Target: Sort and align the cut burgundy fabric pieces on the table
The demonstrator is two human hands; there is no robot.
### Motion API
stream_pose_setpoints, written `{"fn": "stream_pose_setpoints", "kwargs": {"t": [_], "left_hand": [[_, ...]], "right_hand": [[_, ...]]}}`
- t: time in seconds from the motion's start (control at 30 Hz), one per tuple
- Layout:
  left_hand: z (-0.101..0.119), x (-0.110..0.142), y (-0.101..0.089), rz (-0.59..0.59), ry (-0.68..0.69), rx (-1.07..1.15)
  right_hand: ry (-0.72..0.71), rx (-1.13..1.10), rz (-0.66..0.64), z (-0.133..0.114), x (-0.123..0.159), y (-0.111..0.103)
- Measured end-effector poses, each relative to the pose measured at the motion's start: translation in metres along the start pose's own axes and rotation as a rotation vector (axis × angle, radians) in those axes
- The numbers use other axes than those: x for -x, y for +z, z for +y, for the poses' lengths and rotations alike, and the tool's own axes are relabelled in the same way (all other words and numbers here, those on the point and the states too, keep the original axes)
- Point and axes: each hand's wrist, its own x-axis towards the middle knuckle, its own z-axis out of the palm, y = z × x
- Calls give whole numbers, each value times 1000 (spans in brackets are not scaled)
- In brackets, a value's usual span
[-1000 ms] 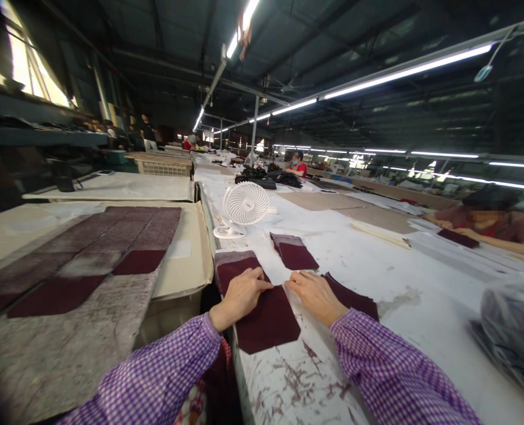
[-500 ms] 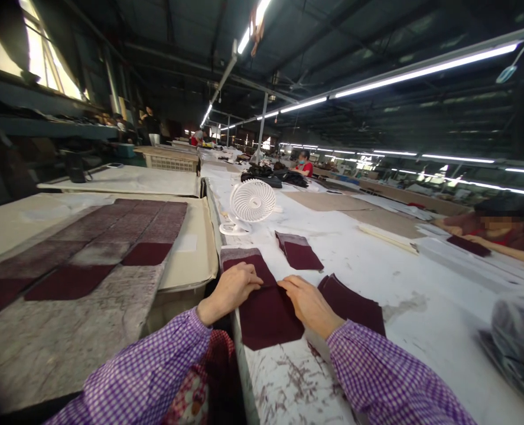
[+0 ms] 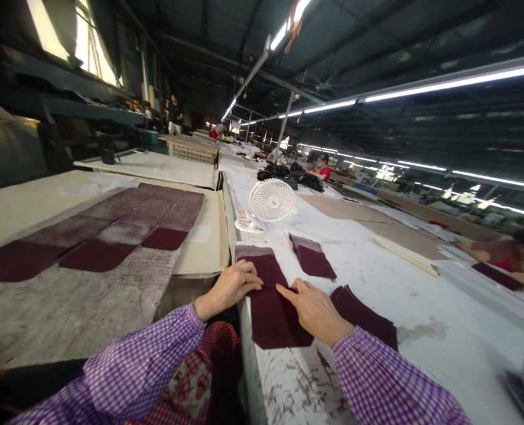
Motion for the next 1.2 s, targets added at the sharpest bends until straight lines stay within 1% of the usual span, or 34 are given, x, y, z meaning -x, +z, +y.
{"fn": "stream_pose_setpoints", "kwargs": {"t": [0.07, 0.17, 0.4, 0.47, 0.57, 0.6, 0.67, 0.77, 0.9, 1.0, 1.1, 1.2], "left_hand": [[-3, 1, 2, 25, 9, 18], [-7, 2, 3, 33, 0, 62], [-11, 1, -2, -9, -1, 133], [-15, 3, -5, -5, -8, 251], [-22, 7, -10, 7, -44, 502], [-23, 9, -12, 12, -67, 559], [-25, 12, -13, 21, -110, 598], [-21, 13, -13, 38, -133, 554], [-13, 10, -10, 61, -95, 364], [-10, 8, -9, 95, -147, 338], [-7, 7, -7, 108, -197, 334], [-3, 5, -5, 92, -225, 253]], "right_hand": [[-12, 79, -60, -4, -5, -7], [-35, 139, -120, -8, -11, -16], [-82, 186, -168, -18, -22, -34], [-87, 189, -187, -21, -24, -39], [-99, 193, -196, -23, -26, -41], [-107, 193, -191, -22, -26, -41], [-121, 190, -175, -20, -26, -39], [-140, 187, -169, -17, -28, -36], [-162, 238, -174, -23, -31, -36], [-154, 256, -127, -29, -30, -34], [-62, 175, -62, -25, -25, -29], [62, -62, -29, -11, -25, -23]]}}
